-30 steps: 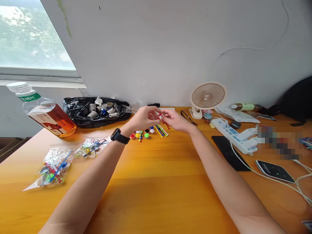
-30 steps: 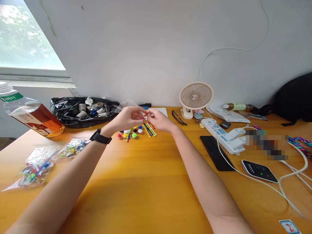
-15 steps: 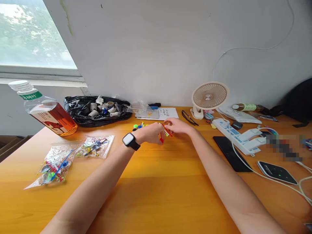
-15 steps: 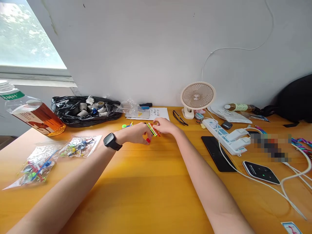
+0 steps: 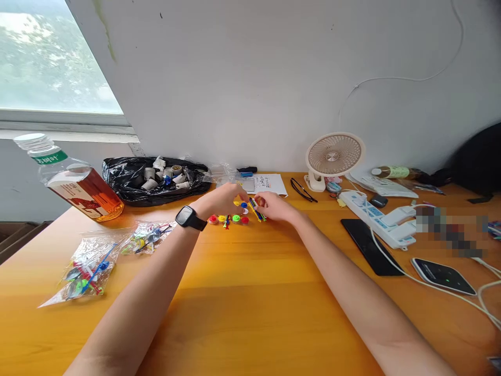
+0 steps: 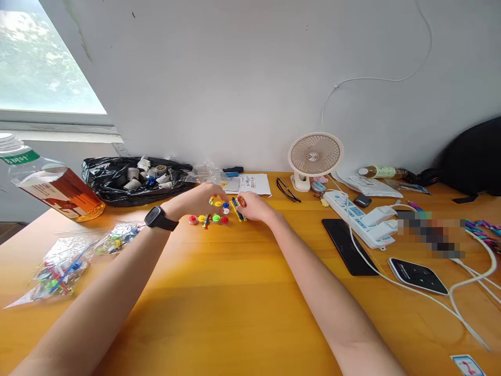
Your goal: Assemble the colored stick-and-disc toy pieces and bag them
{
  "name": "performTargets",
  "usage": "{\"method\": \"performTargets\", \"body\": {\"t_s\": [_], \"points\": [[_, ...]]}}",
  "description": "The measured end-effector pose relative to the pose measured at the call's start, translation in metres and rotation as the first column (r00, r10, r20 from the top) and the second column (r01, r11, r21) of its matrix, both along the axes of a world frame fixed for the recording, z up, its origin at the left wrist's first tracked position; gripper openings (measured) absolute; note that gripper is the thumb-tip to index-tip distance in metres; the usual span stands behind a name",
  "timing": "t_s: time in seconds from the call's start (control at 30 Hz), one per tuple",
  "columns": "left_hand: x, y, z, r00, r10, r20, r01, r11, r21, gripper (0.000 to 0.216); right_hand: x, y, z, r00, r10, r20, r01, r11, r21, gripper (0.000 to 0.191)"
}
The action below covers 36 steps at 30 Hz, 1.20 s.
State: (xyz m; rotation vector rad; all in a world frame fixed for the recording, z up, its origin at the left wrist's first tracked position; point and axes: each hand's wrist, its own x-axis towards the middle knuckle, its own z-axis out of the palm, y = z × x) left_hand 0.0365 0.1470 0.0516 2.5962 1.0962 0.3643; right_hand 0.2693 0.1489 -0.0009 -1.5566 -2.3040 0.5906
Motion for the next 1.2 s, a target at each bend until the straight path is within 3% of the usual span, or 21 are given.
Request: {"method": "performTargets", "body": {"t_s": [0.13, 0.27, 0.43, 0.97, 1.2], "points": [[-0.011, 0.008, -0.008, 0.999, 0.035, -0.011, -0.035, 0.999, 0.009, 0.038, -0.008, -0.002, -0.007, 0.998, 0.068, -0.011, -0.067, 0.993, 0.102, 0.022], [-0.008, 0.010, -0.019, 0.998, 0.014, -0.060, -0.016, 0.999, -0.040, 0.047, -0.016, -0.007, -0.007, 0.993, 0.111, -0.026, -0.108, 0.989, 0.097, 0.012], [-0.005, 0.013, -0.027, 0.994, 0.017, -0.107, -0.025, 0.997, -0.074, 0.040, -0.024, -0.013, -0.002, 0.991, 0.119, -0.053, -0.116, 0.992, 0.058, 0.007], [-0.008, 0.017, -0.031, 0.993, 0.021, -0.117, -0.027, 0.998, -0.049, 0.037, -0.026, -0.020, 0.013, 0.991, 0.121, -0.065, -0.125, 0.990, -0.065, 0.009], [-0.007, 0.016, -0.030, 1.000, 0.023, -0.015, -0.023, 1.000, -0.007, 0.028, -0.021, -0.017, 0.011, 0.986, 0.148, -0.083, -0.155, 0.984, -0.087, 0.019]]}}
